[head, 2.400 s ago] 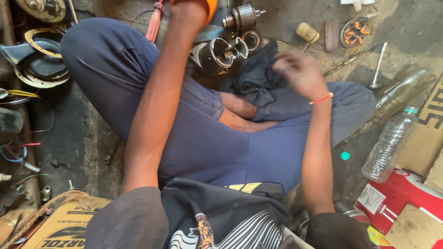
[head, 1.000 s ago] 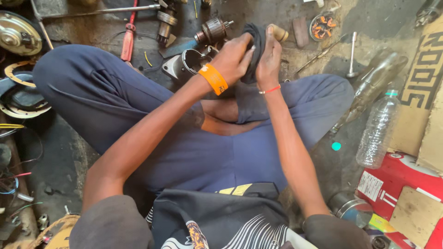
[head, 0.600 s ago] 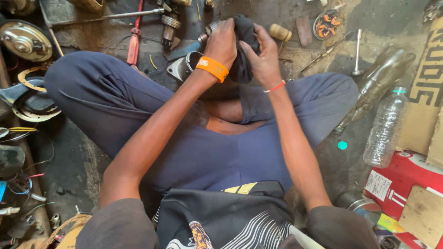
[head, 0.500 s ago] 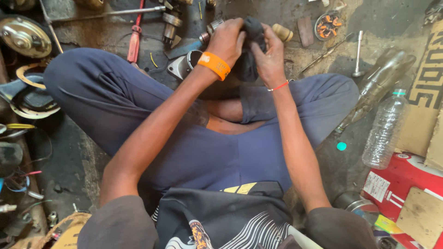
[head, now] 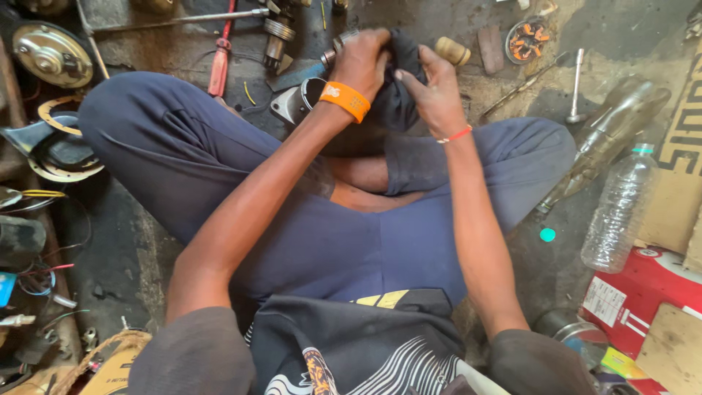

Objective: The person sits on the floor and uses a hammer to tap a metal housing, then wipes it with a cloth. They pick up a cylindrical motor component, wipe it, and use a screwdriver to pry out a small metal ring. The person continues to wipe the component and the ring with the cloth.

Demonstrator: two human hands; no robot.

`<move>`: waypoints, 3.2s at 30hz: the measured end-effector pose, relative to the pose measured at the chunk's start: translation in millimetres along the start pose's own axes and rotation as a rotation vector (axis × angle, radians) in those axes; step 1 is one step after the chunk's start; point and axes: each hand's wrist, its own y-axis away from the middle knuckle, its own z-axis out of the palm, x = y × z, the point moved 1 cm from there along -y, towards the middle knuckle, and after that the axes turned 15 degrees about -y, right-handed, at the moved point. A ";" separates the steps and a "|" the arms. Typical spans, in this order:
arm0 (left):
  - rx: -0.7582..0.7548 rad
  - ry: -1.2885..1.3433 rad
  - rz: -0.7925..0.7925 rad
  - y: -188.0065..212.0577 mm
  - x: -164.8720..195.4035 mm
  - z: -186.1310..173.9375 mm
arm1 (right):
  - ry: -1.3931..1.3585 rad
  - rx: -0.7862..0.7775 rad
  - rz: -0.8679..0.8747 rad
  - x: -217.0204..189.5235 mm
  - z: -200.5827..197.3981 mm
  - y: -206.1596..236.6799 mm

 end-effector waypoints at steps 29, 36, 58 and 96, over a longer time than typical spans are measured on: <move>-0.010 1.139 -0.625 -18.1 -8.9 -2.9 | -0.144 0.121 -0.068 -20.0 -25.5 12.9; -0.064 1.364 -0.665 -26.1 -7.7 -5.8 | -0.512 0.459 -0.173 -25.9 -55.2 10.6; -0.116 0.895 -0.572 -3.9 11.9 16.8 | 0.187 0.063 -0.125 -14.3 41.9 22.8; 0.090 0.537 0.094 -8.8 42.5 -34.2 | -0.509 0.158 0.198 -0.8 22.2 33.6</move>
